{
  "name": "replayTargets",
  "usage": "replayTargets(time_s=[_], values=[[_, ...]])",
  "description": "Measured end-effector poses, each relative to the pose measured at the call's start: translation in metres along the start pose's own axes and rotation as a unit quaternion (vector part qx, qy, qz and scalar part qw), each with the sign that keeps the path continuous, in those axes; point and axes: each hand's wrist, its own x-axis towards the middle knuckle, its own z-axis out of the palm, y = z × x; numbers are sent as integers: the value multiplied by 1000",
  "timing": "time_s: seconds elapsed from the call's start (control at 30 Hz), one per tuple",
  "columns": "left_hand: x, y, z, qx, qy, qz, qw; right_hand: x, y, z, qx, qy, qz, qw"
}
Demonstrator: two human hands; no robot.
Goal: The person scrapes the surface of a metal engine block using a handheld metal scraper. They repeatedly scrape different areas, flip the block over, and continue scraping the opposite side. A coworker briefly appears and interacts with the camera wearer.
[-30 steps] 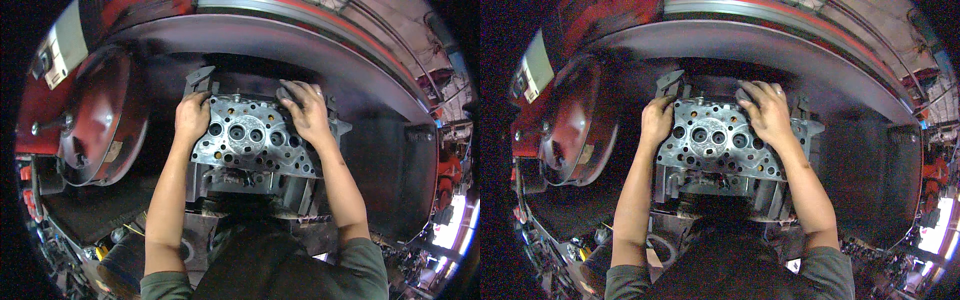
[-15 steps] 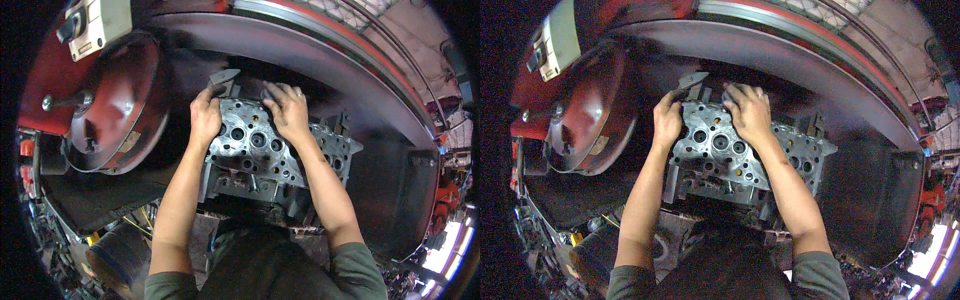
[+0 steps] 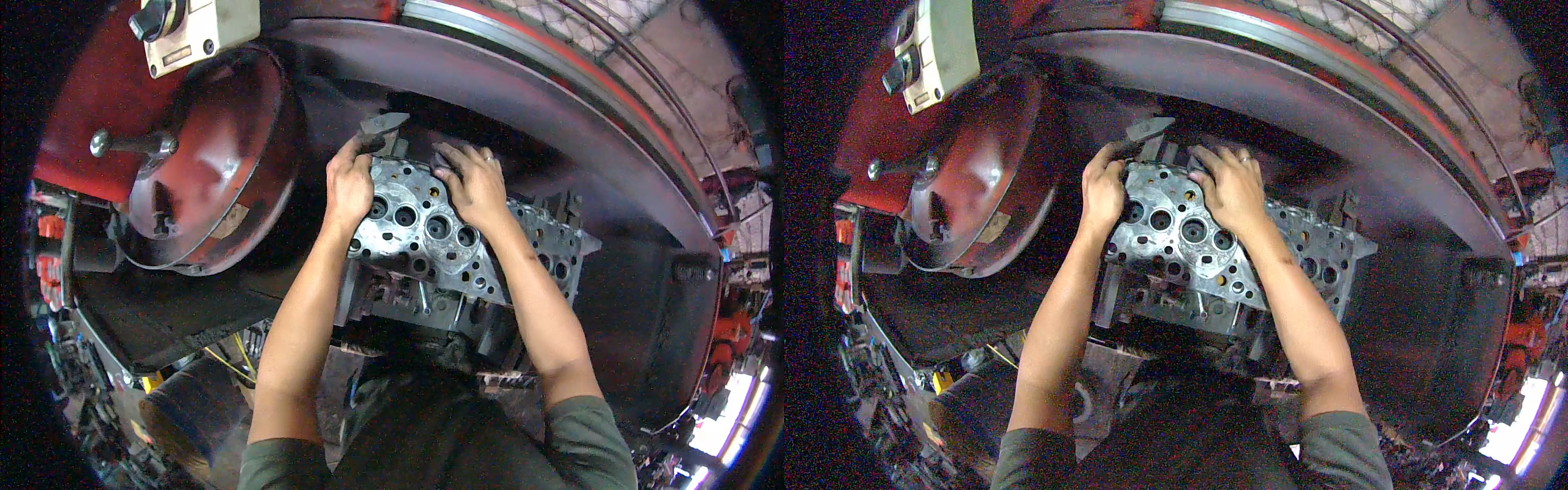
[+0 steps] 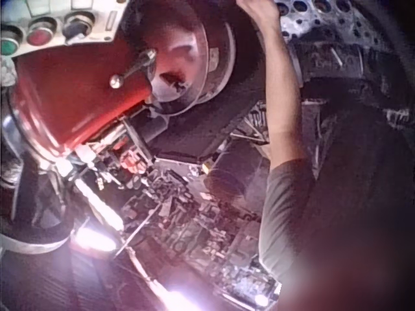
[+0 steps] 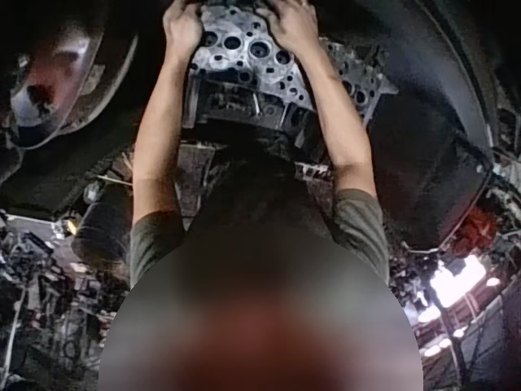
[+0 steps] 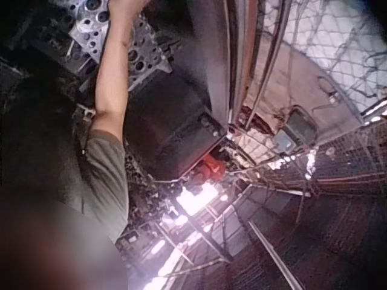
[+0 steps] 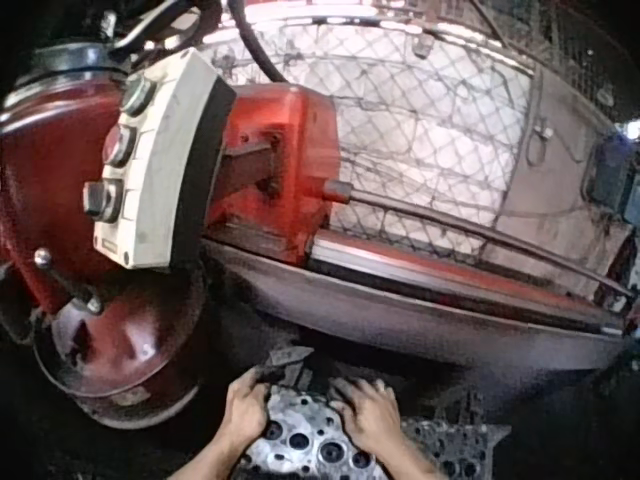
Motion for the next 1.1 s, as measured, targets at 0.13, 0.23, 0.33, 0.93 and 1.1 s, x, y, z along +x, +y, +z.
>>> replayTargets(time_s=[0.13, 0.23, 0.33, 0.93, 1.1], values=[[0, 0, 2, 2, -4, 25, 1000, -4, 1, 0, 39, 116, -16, 992], [-2, -1, 3, -3, -19, 0, 1000, -6, 2, -9, -9, 65, -31, 997], [1, -4, 5, 8, -27, 11, 1000, -3, 10, -26, 56, 110, 5, 992], [-4, 9, 7, 27, -29, -10, 999, -16, 24, -54, 70, 141, 52, 986], [-4, 14, 10, 51, -31, 20, 998, -44, 54, -84, 32, 194, 50, 979]])
